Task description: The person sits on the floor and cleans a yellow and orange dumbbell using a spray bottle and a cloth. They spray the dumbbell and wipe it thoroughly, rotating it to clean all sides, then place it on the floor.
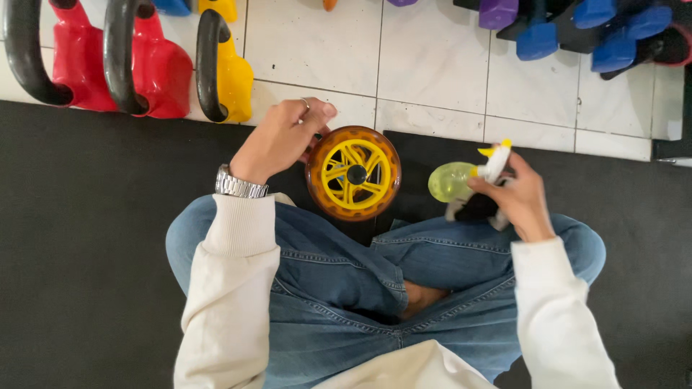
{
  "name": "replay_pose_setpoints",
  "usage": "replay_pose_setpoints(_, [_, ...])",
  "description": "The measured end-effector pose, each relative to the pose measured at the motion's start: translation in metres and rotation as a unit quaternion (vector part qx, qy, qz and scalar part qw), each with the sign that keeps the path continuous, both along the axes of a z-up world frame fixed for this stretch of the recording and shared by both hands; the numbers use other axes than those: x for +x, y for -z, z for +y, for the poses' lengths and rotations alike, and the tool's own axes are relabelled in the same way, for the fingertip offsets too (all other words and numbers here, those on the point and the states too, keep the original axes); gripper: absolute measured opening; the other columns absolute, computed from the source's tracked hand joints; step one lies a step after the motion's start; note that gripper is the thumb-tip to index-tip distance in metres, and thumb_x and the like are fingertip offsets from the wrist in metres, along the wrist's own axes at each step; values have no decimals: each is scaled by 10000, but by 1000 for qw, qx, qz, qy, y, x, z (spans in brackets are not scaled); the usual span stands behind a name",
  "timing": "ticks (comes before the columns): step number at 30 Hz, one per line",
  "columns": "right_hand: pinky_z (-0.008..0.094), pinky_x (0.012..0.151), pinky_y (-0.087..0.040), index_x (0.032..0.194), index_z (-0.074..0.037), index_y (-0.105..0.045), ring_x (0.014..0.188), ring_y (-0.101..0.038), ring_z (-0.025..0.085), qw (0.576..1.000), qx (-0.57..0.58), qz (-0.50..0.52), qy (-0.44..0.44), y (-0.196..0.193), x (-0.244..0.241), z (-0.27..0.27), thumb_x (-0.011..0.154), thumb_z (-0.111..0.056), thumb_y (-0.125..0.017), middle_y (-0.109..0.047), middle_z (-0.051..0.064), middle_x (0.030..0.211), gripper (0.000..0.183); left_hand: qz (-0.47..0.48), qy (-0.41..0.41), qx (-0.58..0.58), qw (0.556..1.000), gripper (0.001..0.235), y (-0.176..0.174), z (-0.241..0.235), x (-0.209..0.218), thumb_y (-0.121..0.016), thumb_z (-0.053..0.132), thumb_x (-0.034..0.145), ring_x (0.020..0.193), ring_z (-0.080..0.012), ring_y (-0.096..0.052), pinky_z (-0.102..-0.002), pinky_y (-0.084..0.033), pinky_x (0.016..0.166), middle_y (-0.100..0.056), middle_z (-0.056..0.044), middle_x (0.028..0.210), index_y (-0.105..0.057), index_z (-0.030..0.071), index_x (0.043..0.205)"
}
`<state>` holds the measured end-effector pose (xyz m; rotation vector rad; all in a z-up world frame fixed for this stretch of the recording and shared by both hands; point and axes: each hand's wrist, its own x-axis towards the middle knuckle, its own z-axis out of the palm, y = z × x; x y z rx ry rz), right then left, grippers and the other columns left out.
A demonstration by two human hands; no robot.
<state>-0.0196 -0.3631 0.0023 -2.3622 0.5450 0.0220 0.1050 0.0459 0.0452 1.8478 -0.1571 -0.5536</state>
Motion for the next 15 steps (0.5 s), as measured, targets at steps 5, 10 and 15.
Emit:
replay_pose_setpoints(5, [310, 994, -472, 1196, -225, -683, 1012, -587, 116, 959, 140, -169, 178, -98, -29, 43, 918, -355, -773, -685, 30, 1040, 320, 74, 98, 10, 992, 473, -14, -13, 1, -512, 404, 1027, 874, -339, -729, -406, -651, 719, -712, -248, 989, -724, 14, 1191])
replay_pose_setpoints(10, [380, 1211, -458, 1138, -254, -667, 1276, -607, 165, 846, 367, -276, 271, -87, -36, 35, 967, -513, -662, -696, 34, 1301, 311, 59, 118, 15, 991, 478, -6, -29, -2, -504, 375, 1029, 882, -329, -707, -421, -628, 753, -710, -228, 968, -706, -14, 1220])
replay_pose_setpoints(15, [379, 1022, -470, 1332, -72, -421, 1074, -602, 166, 853, 309, -276, 317, -19, -4, 111, 894, -387, -939, -563, 60, 1151, 748, 151, -10, -75, 986, 507, 4, -46, -19, -611, 595, 924, 925, -225, -716, -387, -551, 903, -771, -91, 865, -792, 130, 1012])
